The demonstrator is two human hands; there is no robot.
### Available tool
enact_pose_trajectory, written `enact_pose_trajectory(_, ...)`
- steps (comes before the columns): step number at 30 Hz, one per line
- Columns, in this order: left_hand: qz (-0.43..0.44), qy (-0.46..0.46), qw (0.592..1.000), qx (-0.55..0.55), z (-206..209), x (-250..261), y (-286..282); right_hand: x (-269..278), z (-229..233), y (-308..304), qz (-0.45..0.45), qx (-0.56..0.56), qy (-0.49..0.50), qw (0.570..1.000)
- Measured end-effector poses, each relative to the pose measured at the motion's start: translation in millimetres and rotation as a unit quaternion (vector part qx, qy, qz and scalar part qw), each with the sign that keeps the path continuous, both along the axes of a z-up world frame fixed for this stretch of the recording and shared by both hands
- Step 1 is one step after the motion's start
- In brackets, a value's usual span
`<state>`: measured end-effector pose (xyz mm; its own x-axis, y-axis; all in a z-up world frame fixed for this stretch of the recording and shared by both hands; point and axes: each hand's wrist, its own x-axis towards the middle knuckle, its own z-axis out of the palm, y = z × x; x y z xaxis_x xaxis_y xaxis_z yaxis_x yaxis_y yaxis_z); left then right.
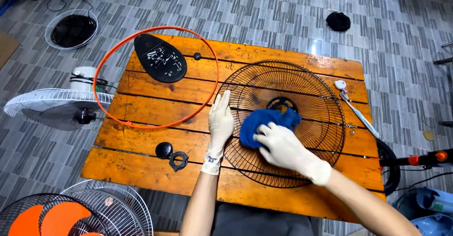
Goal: Cleaning a metal fan grill using a blue cloth
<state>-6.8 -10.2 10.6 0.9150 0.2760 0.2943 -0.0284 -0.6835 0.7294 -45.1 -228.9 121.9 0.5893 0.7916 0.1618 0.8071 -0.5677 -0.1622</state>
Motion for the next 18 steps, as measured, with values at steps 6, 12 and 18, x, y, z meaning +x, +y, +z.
enact_pose_trajectory(6,-0.001,-0.007,1.0,0.004,-2.7,0.9,-0.2,-5.3,-12.1,12.7,-0.025,-0.05,-0.06,0.997)
enact_pose_trajectory(12,-0.013,0.013,1.0,0.001,-14.1,7.1,3.8,16.2,-12.4,40.8,-0.034,-0.016,-0.063,0.997)
enact_pose_trajectory(18,-0.005,0.019,1.0,-0.004,1.8,0.3,0.1,22.5,-15.8,-3.9,-0.115,-0.029,-0.018,0.993)
